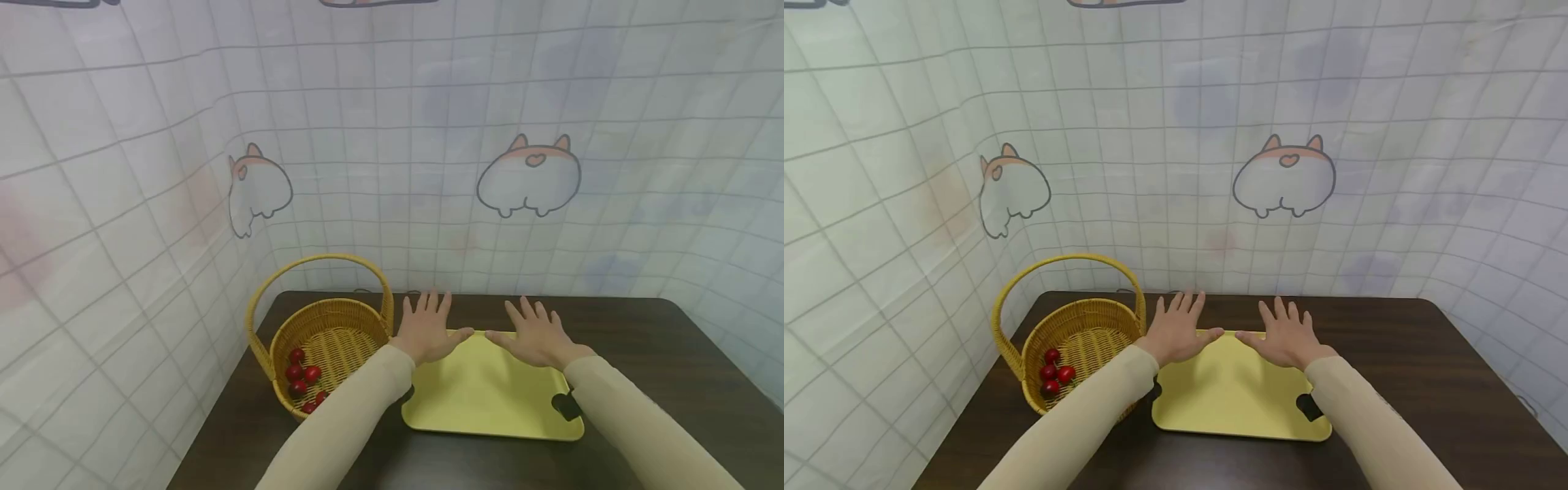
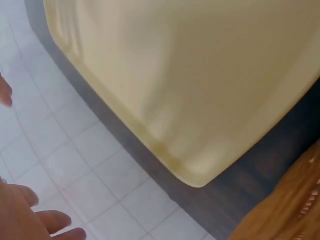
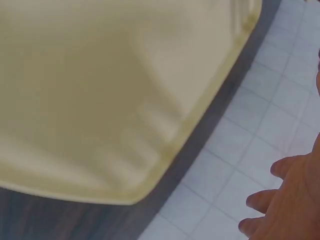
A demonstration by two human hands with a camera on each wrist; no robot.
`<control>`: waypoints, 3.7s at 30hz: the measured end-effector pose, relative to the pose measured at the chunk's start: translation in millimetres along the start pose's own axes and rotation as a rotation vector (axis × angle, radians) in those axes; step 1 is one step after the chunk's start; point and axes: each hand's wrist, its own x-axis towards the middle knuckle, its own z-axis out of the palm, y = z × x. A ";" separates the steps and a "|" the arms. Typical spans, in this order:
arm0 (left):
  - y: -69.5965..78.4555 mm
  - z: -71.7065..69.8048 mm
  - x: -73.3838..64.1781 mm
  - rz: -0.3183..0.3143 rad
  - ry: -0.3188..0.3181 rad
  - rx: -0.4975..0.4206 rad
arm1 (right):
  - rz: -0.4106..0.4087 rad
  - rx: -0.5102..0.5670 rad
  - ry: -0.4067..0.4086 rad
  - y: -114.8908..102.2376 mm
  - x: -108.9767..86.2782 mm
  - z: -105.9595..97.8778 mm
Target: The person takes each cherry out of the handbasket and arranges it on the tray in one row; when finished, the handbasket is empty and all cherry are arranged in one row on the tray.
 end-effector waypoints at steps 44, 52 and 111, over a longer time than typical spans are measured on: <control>-194.7 35.3 -154.3 -0.485 1.331 -0.846 | -0.774 0.445 0.624 -207.5 -13.3 116.8; -199.4 60.7 -150.7 -0.626 1.046 -1.028 | -0.712 0.373 0.507 -209.1 -10.0 111.8; -204.9 88.8 -148.3 -0.461 1.021 -1.338 | -0.388 1.039 0.350 -218.5 2.7 98.8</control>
